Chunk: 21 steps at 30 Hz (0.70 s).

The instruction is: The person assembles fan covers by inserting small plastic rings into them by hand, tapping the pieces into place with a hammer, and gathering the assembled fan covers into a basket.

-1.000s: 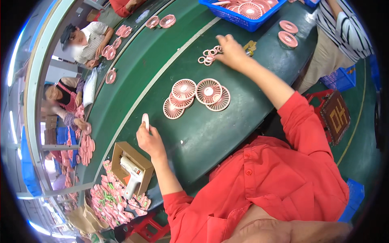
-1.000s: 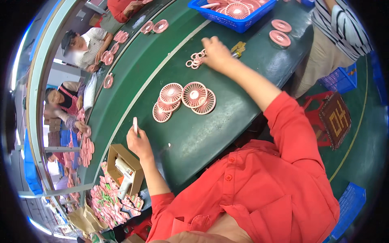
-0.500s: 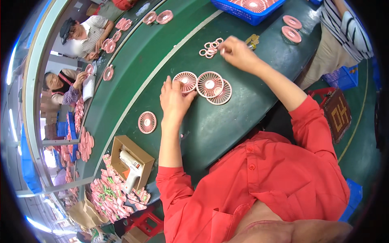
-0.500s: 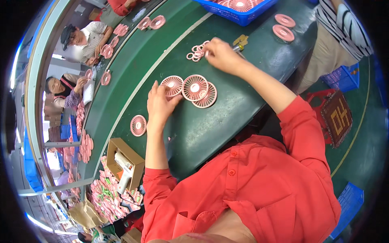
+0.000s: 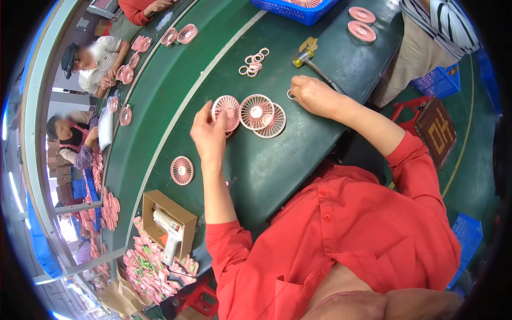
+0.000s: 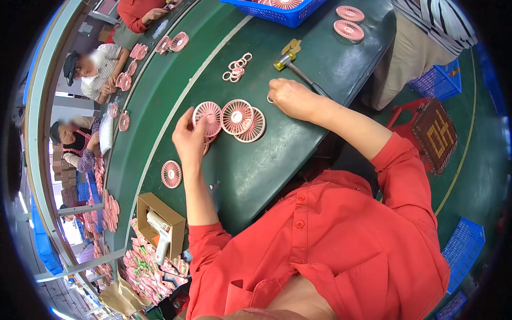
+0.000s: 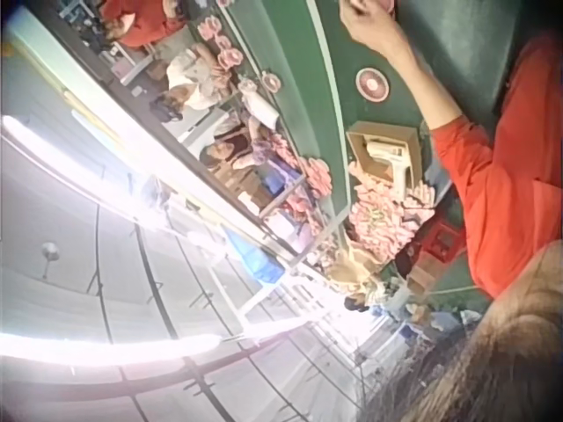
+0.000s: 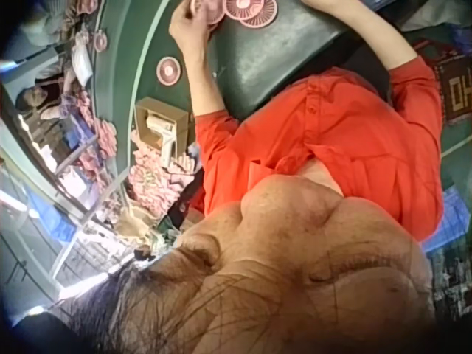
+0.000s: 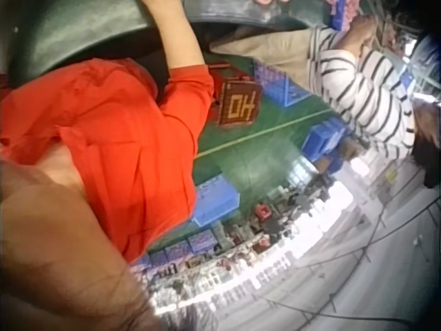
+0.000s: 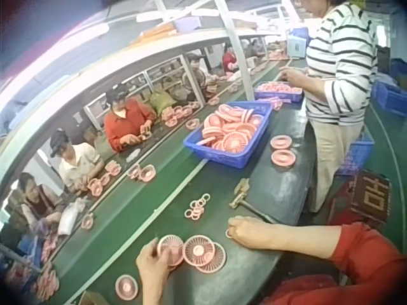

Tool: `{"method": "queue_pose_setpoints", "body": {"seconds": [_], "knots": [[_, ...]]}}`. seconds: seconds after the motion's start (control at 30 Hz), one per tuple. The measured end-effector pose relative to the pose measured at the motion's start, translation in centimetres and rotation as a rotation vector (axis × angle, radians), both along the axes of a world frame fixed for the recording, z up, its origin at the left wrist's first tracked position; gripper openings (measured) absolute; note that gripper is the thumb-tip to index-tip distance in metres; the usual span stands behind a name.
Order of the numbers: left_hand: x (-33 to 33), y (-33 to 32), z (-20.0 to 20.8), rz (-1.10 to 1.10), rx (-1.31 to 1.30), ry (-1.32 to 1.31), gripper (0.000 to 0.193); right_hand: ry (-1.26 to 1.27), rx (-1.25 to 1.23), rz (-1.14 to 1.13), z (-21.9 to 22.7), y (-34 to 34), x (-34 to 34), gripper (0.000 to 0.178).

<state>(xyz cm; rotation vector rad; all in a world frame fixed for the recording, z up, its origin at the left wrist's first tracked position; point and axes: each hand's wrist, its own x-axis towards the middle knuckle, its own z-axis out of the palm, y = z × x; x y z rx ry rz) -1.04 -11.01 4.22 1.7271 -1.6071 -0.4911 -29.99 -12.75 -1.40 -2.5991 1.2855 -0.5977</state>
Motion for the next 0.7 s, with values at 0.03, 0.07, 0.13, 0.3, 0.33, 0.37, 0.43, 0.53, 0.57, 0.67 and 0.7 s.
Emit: {"method": "queue_pose_setpoints", "body": {"seconds": [0.03,0.07,0.13,0.3,0.33,0.37,0.43,0.53,0.57,0.67,0.7], "knots": [[0.4,0.6,-0.5,0.027,-0.013,0.223,0.038,0.001,0.001,0.002,0.4,0.2,0.2,0.019],[0.1,1.7,0.0,0.04,0.021,0.402,0.031,-0.075,-0.002,-0.052,0.8,0.5,0.3,0.02],[1.0,3.6,-1.2,-0.036,0.035,0.828,0.015,-0.153,-0.007,-0.093,0.9,0.6,0.4,0.022],[-2.7,8.2,-2.2,-0.113,0.38,1.487,0.018,-0.135,0.099,-0.044,0.9,0.0,0.1,0.024],[-3.3,8.8,-2.5,-0.121,0.427,1.502,0.016,-0.226,0.083,-0.024,1.2,0.2,0.0,0.022],[-3.9,9.4,-2.9,-0.115,0.456,1.516,0.017,-0.22,0.082,-0.017,1.1,0.2,-0.2,0.022],[-5.0,10.1,-3.2,-0.062,0.473,1.477,0.02,-0.391,0.091,0.055,0.3,0.9,-0.8,0.02],[-6.3,10.1,-3.6,-0.048,0.421,1.401,0.018,-0.269,-0.019,0.015,-0.3,1.9,-0.7,0.019],[-6.6,10.3,-3.6,-0.051,0.431,1.403,0.018,-0.27,-0.035,-0.025,-0.3,2.1,-0.6,0.019],[-7.2,10.8,-4.2,0.006,0.348,1.376,0.017,-0.308,0.023,-0.14,0.6,3.0,-0.7,0.024],[-7.2,10.9,-4.2,0.009,0.354,1.377,0.017,-0.303,0.119,-0.215,1.4,3.6,-0.6,0.029]]}}
